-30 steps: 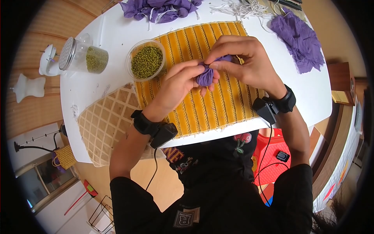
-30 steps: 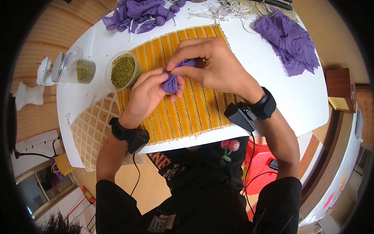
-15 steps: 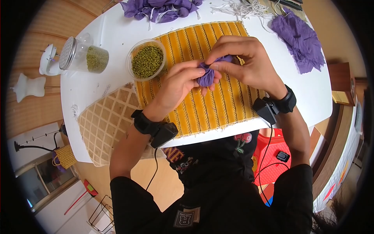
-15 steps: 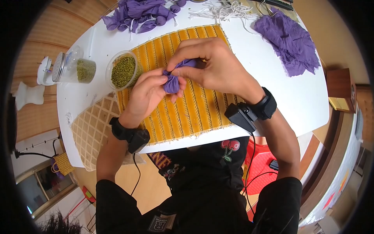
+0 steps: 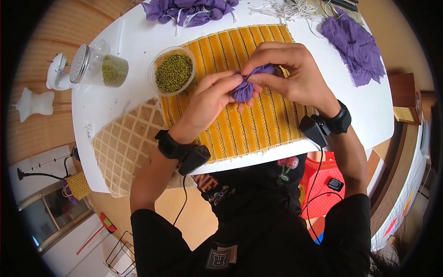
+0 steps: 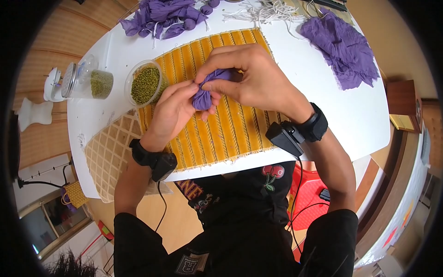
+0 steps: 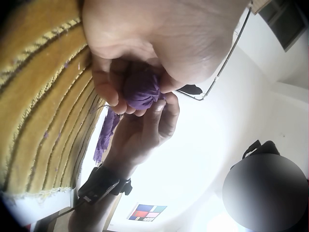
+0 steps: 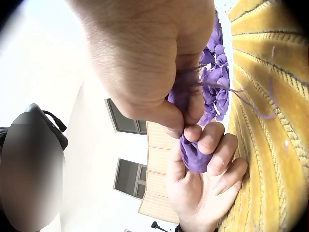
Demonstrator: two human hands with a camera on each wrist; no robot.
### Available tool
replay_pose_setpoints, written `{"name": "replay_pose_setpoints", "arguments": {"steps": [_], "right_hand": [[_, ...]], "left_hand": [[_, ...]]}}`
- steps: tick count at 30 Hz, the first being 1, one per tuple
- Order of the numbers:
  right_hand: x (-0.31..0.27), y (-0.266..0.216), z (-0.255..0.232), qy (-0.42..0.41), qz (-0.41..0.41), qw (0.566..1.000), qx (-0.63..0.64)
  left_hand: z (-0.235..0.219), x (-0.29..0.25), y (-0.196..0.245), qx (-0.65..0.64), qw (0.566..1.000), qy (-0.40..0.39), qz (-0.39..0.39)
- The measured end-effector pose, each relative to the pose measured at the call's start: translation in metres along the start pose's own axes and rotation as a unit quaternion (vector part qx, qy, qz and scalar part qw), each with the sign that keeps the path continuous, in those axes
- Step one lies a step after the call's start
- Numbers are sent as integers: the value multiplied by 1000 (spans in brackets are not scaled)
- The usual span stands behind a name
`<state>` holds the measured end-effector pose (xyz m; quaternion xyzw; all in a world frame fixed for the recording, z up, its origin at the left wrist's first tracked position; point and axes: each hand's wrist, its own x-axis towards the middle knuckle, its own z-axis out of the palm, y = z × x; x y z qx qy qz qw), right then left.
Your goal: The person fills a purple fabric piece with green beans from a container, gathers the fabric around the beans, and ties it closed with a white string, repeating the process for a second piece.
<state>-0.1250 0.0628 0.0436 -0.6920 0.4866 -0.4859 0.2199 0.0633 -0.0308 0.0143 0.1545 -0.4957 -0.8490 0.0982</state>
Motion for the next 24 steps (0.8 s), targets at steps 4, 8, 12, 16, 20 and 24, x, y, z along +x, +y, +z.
{"name": "replay_pose_setpoints", "arguments": {"steps": [4,8,12,16,20,24], "right_hand": [[0,1,0,-5,-2,1000,-3],[1,0,2,1,0,1000,1],[1,3,0,-30,-36,999,-25],[0,1,0,-35,-4,999,-10],[0,1,0,-21,22,999,-12],[-1,5,-2,-10,37,999,-20]], "left_hand": [[-1,-1,-1,32,999,2,2],[-2,0,-1,67,998,-14,16],[-3,2,-7,74,996,-9,41],[-2,2,-8,100,993,-13,57],[1,1,-5,97,994,-18,46],[4,1,0,18,999,-16,23]]}}
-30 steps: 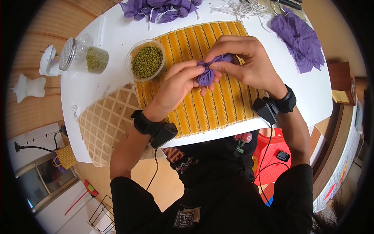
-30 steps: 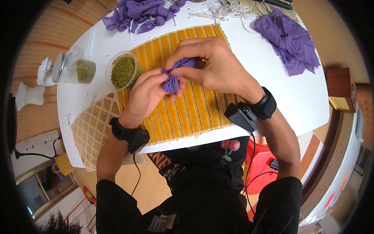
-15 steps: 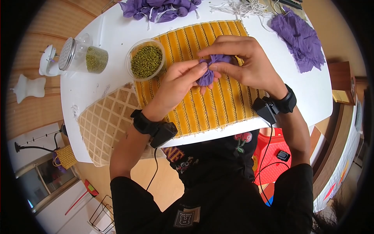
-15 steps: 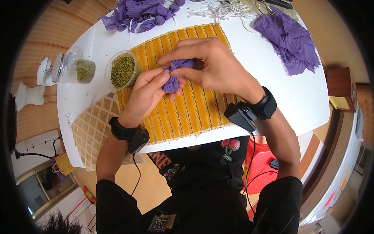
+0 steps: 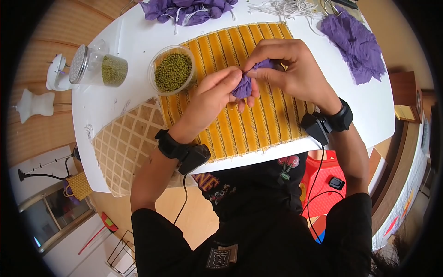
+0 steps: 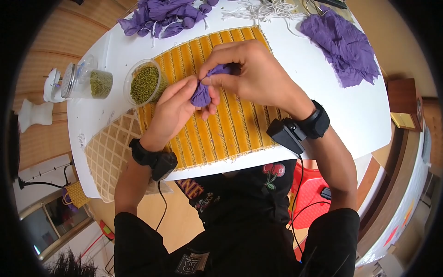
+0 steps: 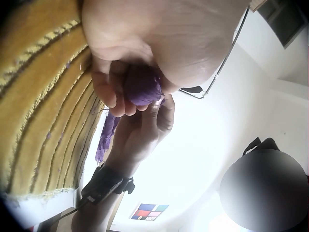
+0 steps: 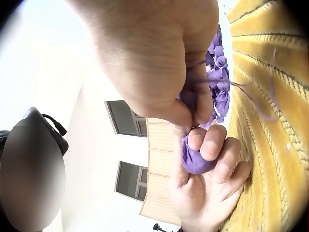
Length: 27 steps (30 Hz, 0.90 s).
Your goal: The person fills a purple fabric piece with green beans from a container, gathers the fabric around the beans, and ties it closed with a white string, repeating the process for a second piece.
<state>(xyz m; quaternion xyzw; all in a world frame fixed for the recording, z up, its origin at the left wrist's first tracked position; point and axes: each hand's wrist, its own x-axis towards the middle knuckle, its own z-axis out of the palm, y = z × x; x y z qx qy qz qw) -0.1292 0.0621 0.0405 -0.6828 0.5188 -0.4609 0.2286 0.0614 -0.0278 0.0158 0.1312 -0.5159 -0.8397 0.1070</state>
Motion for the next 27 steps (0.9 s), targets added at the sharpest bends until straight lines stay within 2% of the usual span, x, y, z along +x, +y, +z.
{"name": "replay_pose_setpoints", "arguments": {"steps": [7,9,13,16,22,27], "right_hand": [[1,-2,1,5,-15,1000,-8],[1,-3,1,2,-29,1000,-4],[0,-2,4,1,-46,999,-2],[0,-2,5,-6,-47,999,2],[0,-1,4,3,-44,999,-6],[-1,-2,5,-17,-40,999,-6]], "left_hand": [[-5,1,4,-48,998,-24,-22],[-4,0,3,2,1000,-4,-16],[-9,0,-1,15,1000,-1,-6],[-10,0,-2,0,1000,-9,4],[-7,1,3,-87,996,-17,-26],[-8,-1,1,-1,1000,7,-20]]}}
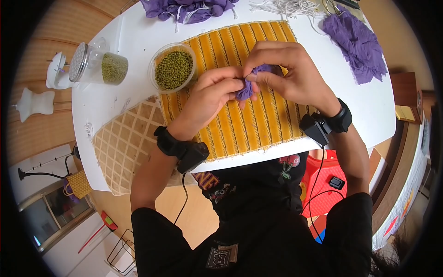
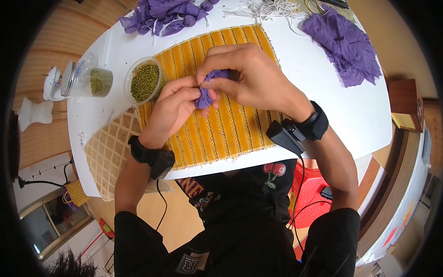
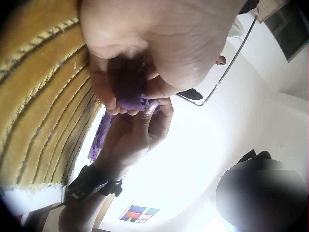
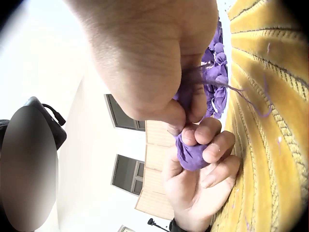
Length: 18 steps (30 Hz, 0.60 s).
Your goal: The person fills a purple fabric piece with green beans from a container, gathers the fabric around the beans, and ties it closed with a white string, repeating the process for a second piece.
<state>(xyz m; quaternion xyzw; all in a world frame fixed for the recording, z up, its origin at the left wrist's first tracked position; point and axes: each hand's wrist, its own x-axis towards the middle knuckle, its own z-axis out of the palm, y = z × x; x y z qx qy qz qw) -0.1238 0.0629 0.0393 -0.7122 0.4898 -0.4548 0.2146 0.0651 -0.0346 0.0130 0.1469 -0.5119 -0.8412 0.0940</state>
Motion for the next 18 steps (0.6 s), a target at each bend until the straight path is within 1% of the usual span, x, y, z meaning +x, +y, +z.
{"name": "replay_pose_setpoints", "arguments": {"steps": [4,6,10,12,13,15,16,18], "right_hand": [[0,1,1,4,-6,1000,4],[1,-1,-1,12,-14,1000,-8],[1,2,-1,11,-22,1000,-11],[0,1,2,-3,16,1000,24],[0,1,3,-2,16,1000,24],[0,3,3,2,-23,1000,-3],[0,3,3,3,-23,1000,-3],[1,2,2,5,-39,999,-13]], "left_hand": [[-1,1,-1,25,1000,-10,3],[1,1,0,-18,1000,-11,-2],[3,0,0,-49,998,-26,-4],[4,0,-1,50,999,-16,-3],[3,0,-2,50,999,-17,-4],[2,0,-3,33,999,-23,-5],[1,1,-3,33,999,-24,-5],[0,1,-4,58,997,-40,1]]}}
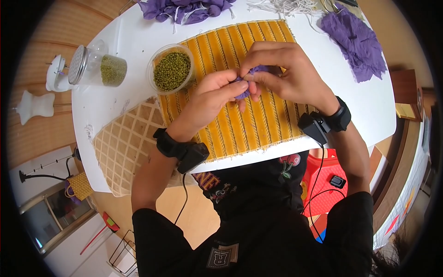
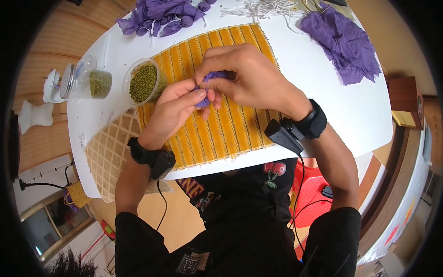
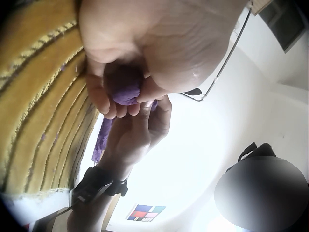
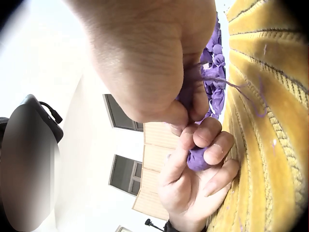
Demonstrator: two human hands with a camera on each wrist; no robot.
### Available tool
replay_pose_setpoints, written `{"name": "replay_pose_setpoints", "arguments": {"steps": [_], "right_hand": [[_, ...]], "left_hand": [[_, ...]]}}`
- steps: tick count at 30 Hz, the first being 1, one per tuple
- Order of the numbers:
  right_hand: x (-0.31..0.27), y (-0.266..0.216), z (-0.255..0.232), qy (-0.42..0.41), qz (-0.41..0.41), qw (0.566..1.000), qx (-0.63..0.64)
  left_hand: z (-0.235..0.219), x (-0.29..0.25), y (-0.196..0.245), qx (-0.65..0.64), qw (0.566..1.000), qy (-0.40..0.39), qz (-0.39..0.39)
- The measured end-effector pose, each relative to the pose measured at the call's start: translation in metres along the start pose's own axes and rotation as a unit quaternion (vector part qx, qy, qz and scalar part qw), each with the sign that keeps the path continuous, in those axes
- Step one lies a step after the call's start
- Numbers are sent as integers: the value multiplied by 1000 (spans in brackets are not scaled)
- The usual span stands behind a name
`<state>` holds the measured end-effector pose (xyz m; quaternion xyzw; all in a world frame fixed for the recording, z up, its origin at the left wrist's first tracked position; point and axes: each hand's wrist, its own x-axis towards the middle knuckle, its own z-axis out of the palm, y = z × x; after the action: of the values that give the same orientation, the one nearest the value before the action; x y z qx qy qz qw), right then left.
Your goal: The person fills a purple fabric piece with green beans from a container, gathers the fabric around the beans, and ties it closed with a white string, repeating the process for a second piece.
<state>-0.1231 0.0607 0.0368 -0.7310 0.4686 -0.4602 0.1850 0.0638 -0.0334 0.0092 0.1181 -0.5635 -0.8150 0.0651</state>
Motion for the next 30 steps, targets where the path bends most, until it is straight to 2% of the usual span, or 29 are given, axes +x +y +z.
{"name": "replay_pose_setpoints", "arguments": {"steps": [3,10,12,16,19,22,24,25,27,28,30], "right_hand": [[-2,-1,0,2,30,999,45],[1,-5,-8,22,21,998,57],[3,-6,-13,20,-1,1000,16],[3,-9,-15,24,24,998,47],[3,-7,-14,16,-3,998,62],[3,-6,-12,7,-7,998,69],[2,-4,-12,-1,21,999,45],[2,-5,-11,0,23,999,37],[2,-4,-7,0,24,999,-28],[0,-2,-4,-28,64,998,-1],[-1,-4,-1,-37,88,995,-11]], "left_hand": [[-2,1,-2,19,1000,-15,3],[5,0,4,-33,999,-21,-16],[3,0,4,-152,985,-73,-28],[3,0,8,-223,968,-105,-41],[1,-1,8,-259,955,-137,-42],[0,-1,5,-184,976,-113,-20],[3,-1,6,-101,994,-38,-5],[3,0,6,-101,994,-46,-3],[5,0,5,45,998,33,-20],[8,0,5,45,998,28,-18],[14,-2,5,136,987,77,27]]}}
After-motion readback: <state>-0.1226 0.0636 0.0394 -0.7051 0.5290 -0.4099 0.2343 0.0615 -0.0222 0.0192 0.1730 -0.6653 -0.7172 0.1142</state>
